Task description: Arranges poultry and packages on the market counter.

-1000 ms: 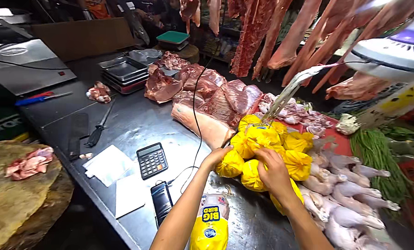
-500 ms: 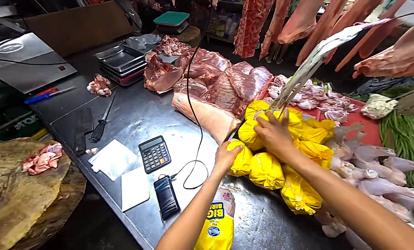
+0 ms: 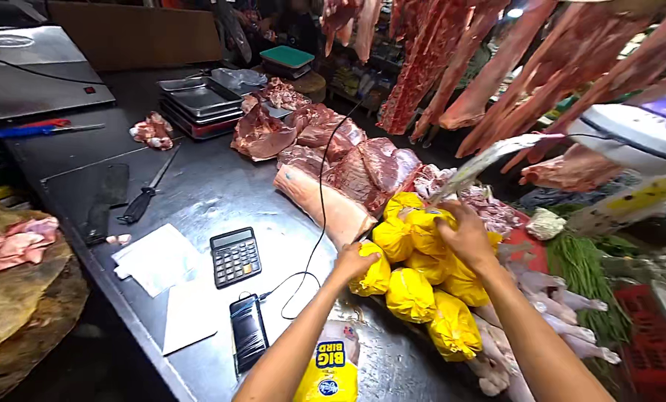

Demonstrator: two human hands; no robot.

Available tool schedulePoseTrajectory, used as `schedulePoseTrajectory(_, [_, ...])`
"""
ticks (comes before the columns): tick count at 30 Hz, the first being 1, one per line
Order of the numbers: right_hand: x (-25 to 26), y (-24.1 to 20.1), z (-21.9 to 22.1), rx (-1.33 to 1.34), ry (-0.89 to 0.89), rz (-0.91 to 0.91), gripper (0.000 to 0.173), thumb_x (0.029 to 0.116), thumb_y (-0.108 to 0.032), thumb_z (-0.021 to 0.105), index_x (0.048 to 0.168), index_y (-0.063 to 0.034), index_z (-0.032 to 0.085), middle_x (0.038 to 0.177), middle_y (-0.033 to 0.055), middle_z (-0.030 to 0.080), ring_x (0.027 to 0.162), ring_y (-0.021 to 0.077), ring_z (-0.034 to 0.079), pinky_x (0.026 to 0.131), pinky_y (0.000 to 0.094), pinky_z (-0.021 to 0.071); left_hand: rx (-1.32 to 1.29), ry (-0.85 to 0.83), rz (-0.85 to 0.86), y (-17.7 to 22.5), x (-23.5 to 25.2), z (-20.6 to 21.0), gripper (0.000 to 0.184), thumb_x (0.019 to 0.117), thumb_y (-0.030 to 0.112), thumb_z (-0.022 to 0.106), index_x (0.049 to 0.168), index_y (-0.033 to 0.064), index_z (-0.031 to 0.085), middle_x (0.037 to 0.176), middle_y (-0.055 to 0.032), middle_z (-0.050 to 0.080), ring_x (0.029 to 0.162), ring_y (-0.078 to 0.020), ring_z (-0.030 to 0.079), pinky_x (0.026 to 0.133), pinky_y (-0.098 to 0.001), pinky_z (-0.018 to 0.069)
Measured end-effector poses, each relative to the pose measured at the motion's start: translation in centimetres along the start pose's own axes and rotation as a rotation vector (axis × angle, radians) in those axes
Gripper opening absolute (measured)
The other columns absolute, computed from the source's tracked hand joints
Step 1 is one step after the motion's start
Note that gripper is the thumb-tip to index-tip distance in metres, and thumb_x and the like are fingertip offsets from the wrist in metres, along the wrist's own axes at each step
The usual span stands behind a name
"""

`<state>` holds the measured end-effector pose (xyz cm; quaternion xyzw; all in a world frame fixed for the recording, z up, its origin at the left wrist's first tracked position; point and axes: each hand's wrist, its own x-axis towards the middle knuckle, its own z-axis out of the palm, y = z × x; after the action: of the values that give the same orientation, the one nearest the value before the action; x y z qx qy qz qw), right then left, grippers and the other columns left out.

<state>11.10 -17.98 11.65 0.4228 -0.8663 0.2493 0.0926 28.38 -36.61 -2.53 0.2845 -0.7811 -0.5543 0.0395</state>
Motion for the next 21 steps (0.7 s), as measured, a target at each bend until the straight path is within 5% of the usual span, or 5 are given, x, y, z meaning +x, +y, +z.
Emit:
schedulePoseTrajectory(4, [-0.8, 3.4, -1.3, 0.442, -0.035, 0.685, 0.051, 0.1097, -0.038, 0.043, 0.145, -0.0017, 0.051, 0.132, 0.0249, 0.061, 0.112, 0.0365, 0.064, 0.090, 0.0559, 0.0538, -0.036, 0.043, 0.232, 6.7, 0.2, -2.1, 0.056, 0.0979, 0.039, 0.066, 0.138, 0.0006, 0.060, 0.142, -0.0243, 0.055, 0.132, -0.0355, 0.054, 0.112, -0.0501, 0.0437])
schedulePoseTrajectory(7, [-1.7, 4.4, 0.6, 0.583, -0.184, 0.841, 0.070, 0.1087, -0.056, 0.033, 0.146, 0.0001, 0.051, 0.142, 0.0262, 0.056, 0.130, 0.0366, 0.057, 0.107, 0.0576, 0.0465, -0.116, -0.022, 0.308, 10.5, 3.0, -0.8, 0.048, 0.1068, 0.038, 0.050, 0.135, 0.0016, 0.063, 0.138, -0.0218, 0.061, 0.130, -0.0317, 0.057, 0.112, -0.0504, 0.0441])
schedulePoseTrajectory(13, [0.1, 5.2, 2.9, 0.612, -0.197, 0.860, 0.073, 0.1079, -0.059, 0.031, 0.139, 0.0024, 0.057, 0.141, 0.0243, 0.058, 0.132, 0.0315, 0.056, 0.111, 0.0527, 0.0440, 0.227, -0.205, 0.108, 14.0, 7.6, 3.1, 0.073, 0.1089, 0.057, 0.026, 0.135, -0.0015, 0.060, 0.137, -0.0269, 0.060, 0.133, -0.0398, 0.054, 0.111, -0.0642, 0.0377])
schedulePoseTrajectory(16, [-1.3, 3.8, 3.3, 0.560, -0.054, 0.729, 0.057, 0.1090, -0.047, 0.041, 0.121, 0.0017, 0.068, 0.123, 0.0228, 0.067, 0.118, 0.0313, 0.063, 0.102, 0.0542, 0.0476, 0.318, -0.131, 0.114, 14.1, 6.3, 4.0, 0.074, 0.1072, 0.060, 0.026, 0.137, 0.0008, 0.059, 0.136, -0.0239, 0.062, 0.136, -0.0384, 0.052, 0.119, -0.0697, 0.0197])
schedulePoseTrajectory(21, [-9.6, -0.1, 2.2, 0.900, 0.339, 0.506, 0.063, 0.0965, -0.033, 0.055, 0.149, 0.0018, 0.046, 0.141, 0.0187, 0.057, 0.125, 0.0217, 0.060, 0.104, 0.0404, 0.0526, 0.040, -0.004, 0.399, 9.6, -1.9, 6.5, 0.065, 0.1098, 0.043, 0.031, 0.157, -0.0015, 0.036, 0.162, -0.0246, 0.035, 0.155, -0.0392, 0.024, 0.128, -0.0597, 0.0090])
